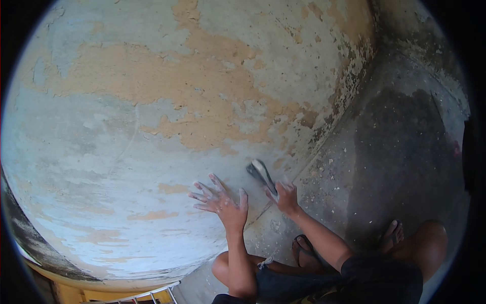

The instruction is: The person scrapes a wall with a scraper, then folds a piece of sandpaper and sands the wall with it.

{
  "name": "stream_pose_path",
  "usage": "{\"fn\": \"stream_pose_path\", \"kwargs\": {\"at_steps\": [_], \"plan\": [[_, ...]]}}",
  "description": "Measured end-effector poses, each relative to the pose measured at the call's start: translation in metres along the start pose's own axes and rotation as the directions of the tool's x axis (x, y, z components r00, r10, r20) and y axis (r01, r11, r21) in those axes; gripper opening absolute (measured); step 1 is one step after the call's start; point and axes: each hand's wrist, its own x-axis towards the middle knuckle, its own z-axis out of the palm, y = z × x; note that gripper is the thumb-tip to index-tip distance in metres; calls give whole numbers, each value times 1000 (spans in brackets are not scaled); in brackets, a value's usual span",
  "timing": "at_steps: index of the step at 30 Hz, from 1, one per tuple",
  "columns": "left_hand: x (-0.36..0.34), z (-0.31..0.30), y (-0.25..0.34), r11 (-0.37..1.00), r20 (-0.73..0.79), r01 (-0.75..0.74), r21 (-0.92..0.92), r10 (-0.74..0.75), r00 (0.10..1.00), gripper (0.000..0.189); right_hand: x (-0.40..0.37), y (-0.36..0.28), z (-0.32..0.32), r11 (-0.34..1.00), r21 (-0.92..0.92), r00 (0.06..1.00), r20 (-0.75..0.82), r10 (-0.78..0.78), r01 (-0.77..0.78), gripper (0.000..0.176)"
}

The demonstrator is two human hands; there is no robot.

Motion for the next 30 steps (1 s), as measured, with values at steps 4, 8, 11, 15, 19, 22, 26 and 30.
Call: {"fn": "stream_pose_path", "kwargs": {"at_steps": [4, 8, 11, 15, 19, 22, 26, 30], "plan": [[1, 1, 0, 1000, 22, 23, -12, -23, 999, 103, 2, 4, 6, 998, 1, 998, 29, -59, 59, 31], [-2, 3, 0, 1000, 6, 3, 7, -3, 1000, 105, 29, -15, -5, 995, 26, 995, -27, -96, 96, 30], [2, 1, 6, 999, -12, 19, 28, -19, 1000, 106, 0, 8, 0, 1000, 11, 1000, 8, 10, -10, 32], [1, 1, 3, 999, -3, 8, -43, -8, 1000, 103, -8, 12, -2, 1000, 15, 1000, 0, 0, 0, 32], [-2, 2, 3, 999, -13, 8, -39, -9, 1000, 104, 26, 2, -10, 999, 4, 999, -11, -35, 35, 29], [3, 3, 5, 999, -30, 20, 34, -19, 999, 108, 5, 19, -1, 1000, 13, 1000, -27, -2, 2, 28], [7, 6, 4, 1000, -22, 14, -2, -14, 1000, 106, -22, 34, -7, 997, -27, 998, -19, 67, -68, 29], [1, 5, 3, 1000, -23, 14, -3, -14, 1000, 105, 10, 17, -13, 998, -3, 997, -33, 64, -64, 29]]}}
